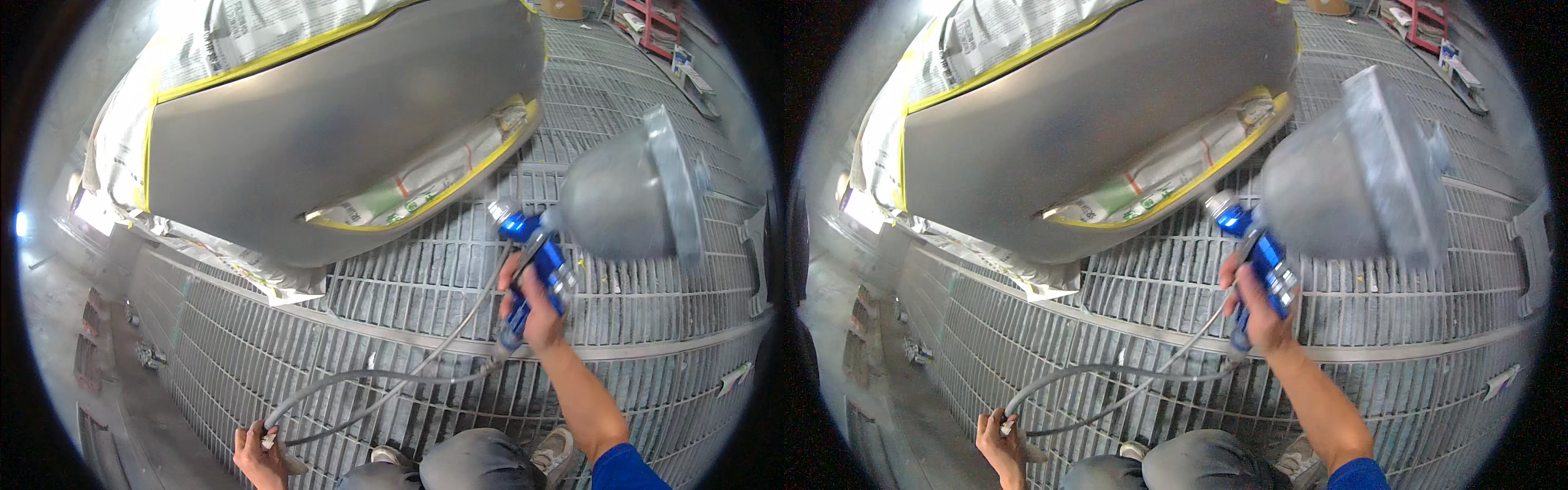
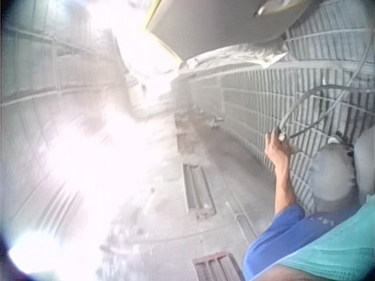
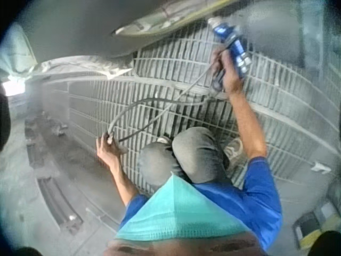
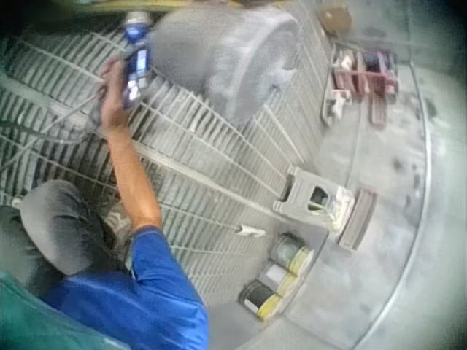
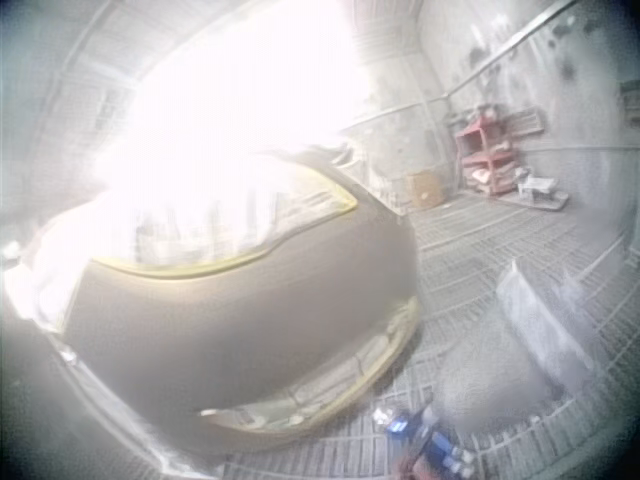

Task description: The person uses a blue spray gun to apply gray paint to a car bumper that is masked with newspaper and yellow tape. The person moves the spray gun in steady horizontal passes across the bumper surface, maintaining consistent distance and coverage throughout the clip.

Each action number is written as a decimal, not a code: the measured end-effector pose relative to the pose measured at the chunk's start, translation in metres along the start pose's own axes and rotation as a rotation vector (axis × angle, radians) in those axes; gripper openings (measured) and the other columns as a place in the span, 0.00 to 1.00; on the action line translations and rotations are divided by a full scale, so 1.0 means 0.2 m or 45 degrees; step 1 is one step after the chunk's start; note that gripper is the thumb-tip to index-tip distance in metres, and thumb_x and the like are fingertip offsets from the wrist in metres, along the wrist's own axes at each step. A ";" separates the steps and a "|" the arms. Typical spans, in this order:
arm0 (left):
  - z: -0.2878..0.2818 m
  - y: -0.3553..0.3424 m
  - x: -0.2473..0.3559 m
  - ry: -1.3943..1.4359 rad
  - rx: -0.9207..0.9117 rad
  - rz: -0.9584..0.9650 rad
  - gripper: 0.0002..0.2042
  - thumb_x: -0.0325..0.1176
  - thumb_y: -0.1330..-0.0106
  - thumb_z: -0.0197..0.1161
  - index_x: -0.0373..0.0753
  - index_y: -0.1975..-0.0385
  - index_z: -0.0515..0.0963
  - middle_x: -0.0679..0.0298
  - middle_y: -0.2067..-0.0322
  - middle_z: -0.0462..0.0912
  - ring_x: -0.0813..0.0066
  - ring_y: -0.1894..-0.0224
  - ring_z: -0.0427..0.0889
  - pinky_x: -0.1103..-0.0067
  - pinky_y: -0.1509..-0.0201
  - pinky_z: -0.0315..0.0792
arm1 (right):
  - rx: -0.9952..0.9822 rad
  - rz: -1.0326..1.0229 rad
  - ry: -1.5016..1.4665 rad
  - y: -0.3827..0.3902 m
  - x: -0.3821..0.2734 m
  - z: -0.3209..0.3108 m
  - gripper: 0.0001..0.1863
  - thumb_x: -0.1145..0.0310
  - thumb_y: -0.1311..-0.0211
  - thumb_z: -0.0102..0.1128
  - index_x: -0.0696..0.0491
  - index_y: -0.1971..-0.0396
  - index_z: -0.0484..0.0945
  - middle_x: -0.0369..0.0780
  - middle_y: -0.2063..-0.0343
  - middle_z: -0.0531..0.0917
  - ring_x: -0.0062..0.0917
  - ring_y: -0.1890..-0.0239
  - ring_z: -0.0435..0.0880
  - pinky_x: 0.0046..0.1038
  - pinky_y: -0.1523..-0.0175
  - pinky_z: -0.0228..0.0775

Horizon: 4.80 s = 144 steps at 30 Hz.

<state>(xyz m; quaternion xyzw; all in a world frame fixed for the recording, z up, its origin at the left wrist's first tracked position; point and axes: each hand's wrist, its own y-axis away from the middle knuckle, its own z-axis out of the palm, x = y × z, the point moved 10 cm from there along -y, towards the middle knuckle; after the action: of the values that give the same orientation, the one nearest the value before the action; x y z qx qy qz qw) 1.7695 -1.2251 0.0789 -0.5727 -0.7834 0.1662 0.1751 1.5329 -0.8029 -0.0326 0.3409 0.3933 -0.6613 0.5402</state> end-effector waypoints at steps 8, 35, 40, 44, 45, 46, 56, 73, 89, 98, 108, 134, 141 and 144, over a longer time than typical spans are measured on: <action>-0.10 -0.04 -0.03 -0.017 0.073 -0.024 0.09 0.23 0.44 0.65 0.33 0.63 0.79 0.56 0.74 0.74 0.60 0.74 0.75 0.70 0.70 0.68 | -0.748 0.291 -0.291 0.22 0.03 0.58 0.25 0.48 0.32 0.57 0.57 0.54 0.75 0.40 0.61 0.78 0.22 0.59 0.79 0.24 0.68 0.77; -0.08 -0.06 -0.11 0.029 0.060 -0.078 0.10 0.24 0.45 0.67 0.33 0.63 0.80 0.57 0.74 0.74 0.61 0.74 0.75 0.70 0.70 0.68 | -0.544 0.208 -0.074 0.06 -0.21 0.43 0.32 0.39 0.34 0.52 0.58 0.55 0.74 0.42 0.63 0.79 0.22 0.64 0.81 0.23 0.71 0.78; -0.05 -0.07 -0.05 0.075 0.068 -0.073 0.09 0.23 0.45 0.68 0.31 0.65 0.80 0.56 0.76 0.72 0.61 0.76 0.74 0.71 0.72 0.67 | 0.169 -0.168 0.061 -0.15 -0.48 -0.14 0.20 0.53 0.25 0.45 0.56 0.60 0.77 0.38 0.68 0.80 0.17 0.69 0.79 0.19 0.77 0.74; -0.03 -0.05 -0.02 0.114 0.073 -0.058 0.10 0.22 0.47 0.69 0.31 0.65 0.80 0.56 0.76 0.72 0.61 0.77 0.73 0.71 0.73 0.66 | 0.506 -0.243 0.108 -0.17 -0.56 -0.24 0.19 0.54 0.25 0.46 0.56 0.60 0.77 0.37 0.70 0.80 0.15 0.70 0.78 0.18 0.78 0.73; -0.03 -0.05 -0.03 0.095 0.073 -0.055 0.10 0.21 0.47 0.68 0.30 0.65 0.80 0.56 0.76 0.72 0.61 0.76 0.74 0.71 0.72 0.67 | 0.480 -0.217 0.096 -0.15 -0.53 -0.22 0.19 0.55 0.26 0.47 0.56 0.60 0.77 0.37 0.71 0.80 0.15 0.73 0.78 0.18 0.79 0.72; -0.04 -0.05 -0.03 0.074 0.074 -0.053 0.10 0.21 0.47 0.68 0.30 0.65 0.79 0.55 0.76 0.72 0.60 0.76 0.74 0.71 0.72 0.67 | 0.314 -0.156 0.086 -0.14 -0.49 -0.17 0.18 0.55 0.26 0.47 0.56 0.60 0.77 0.38 0.72 0.79 0.16 0.79 0.76 0.19 0.79 0.71; -0.13 -0.04 -0.12 -0.017 0.055 -0.159 0.09 0.22 0.45 0.66 0.34 0.64 0.80 0.57 0.76 0.72 0.61 0.75 0.73 0.70 0.72 0.66 | -0.800 0.232 -0.201 0.11 -0.19 0.63 0.19 0.55 0.32 0.60 0.57 0.54 0.75 0.42 0.61 0.80 0.23 0.61 0.81 0.23 0.70 0.79; -0.08 -0.07 0.23 0.044 0.071 0.028 0.09 0.21 0.48 0.68 0.30 0.66 0.80 0.54 0.78 0.73 0.59 0.76 0.74 0.69 0.74 0.65 | 0.506 -0.171 0.021 -0.28 -0.56 -0.52 0.16 0.57 0.27 0.49 0.55 0.60 0.77 0.36 0.69 0.80 0.15 0.69 0.79 0.17 0.80 0.70; -0.07 -0.03 -0.08 0.283 0.057 -0.145 0.10 0.27 0.46 0.71 0.36 0.64 0.83 0.55 0.78 0.81 0.61 0.78 0.81 0.71 0.74 0.72 | -0.073 -0.105 0.147 0.15 -0.52 0.26 0.15 0.63 0.30 0.52 0.61 0.56 0.73 0.42 0.66 0.77 0.18 0.70 0.77 0.17 0.81 0.72; 0.08 -0.02 -0.30 0.415 -0.059 -0.197 0.12 0.28 0.46 0.71 0.40 0.61 0.81 0.57 0.77 0.81 0.58 0.77 0.81 0.71 0.74 0.72 | -0.162 -0.134 0.312 0.17 -0.50 0.47 0.22 0.54 0.27 0.47 0.61 0.57 0.71 0.41 0.69 0.75 0.18 0.73 0.76 0.16 0.81 0.73; 0.18 0.05 -0.35 0.444 -0.149 -0.262 0.08 0.23 0.41 0.64 0.31 0.62 0.77 0.51 0.77 0.77 0.60 0.76 0.77 0.74 0.70 0.70 | -0.257 0.035 0.125 0.23 -0.41 0.45 0.20 0.59 0.32 0.55 0.62 0.52 0.72 0.44 0.61 0.78 0.23 0.63 0.80 0.19 0.74 0.75; 0.05 0.05 -0.37 -0.019 -0.059 -0.203 0.10 0.25 0.38 0.63 0.28 0.59 0.79 0.48 0.72 0.81 0.56 0.73 0.81 0.70 0.68 0.72 | -0.383 0.063 -0.102 0.16 -0.24 0.46 0.18 0.58 0.29 0.54 0.58 0.53 0.75 0.41 0.60 0.80 0.22 0.60 0.79 0.23 0.70 0.76; 0.05 0.06 -0.42 0.170 0.012 -0.156 0.09 0.22 0.39 0.62 0.29 0.59 0.79 0.49 0.73 0.81 0.61 0.73 0.82 0.73 0.68 0.73 | -0.572 0.156 0.062 0.11 -0.20 0.60 0.27 0.46 0.30 0.52 0.60 0.57 0.74 0.44 0.64 0.78 0.21 0.65 0.80 0.22 0.73 0.76; 0.05 0.07 -0.44 0.131 0.020 -0.197 0.09 0.22 0.39 0.62 0.28 0.60 0.79 0.50 0.73 0.81 0.62 0.73 0.82 0.73 0.68 0.73 | -0.208 -0.003 0.042 0.08 -0.28 0.41 0.23 0.53 0.26 0.43 0.61 0.56 0.72 0.42 0.67 0.76 0.19 0.69 0.76 0.18 0.74 0.76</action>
<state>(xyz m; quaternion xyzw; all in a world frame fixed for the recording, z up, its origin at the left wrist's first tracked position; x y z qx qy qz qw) 1.8015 -1.3058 0.0565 -0.5170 -0.8139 0.1286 0.2318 1.5563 -0.8518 0.0521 0.3061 0.4551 -0.6221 0.5587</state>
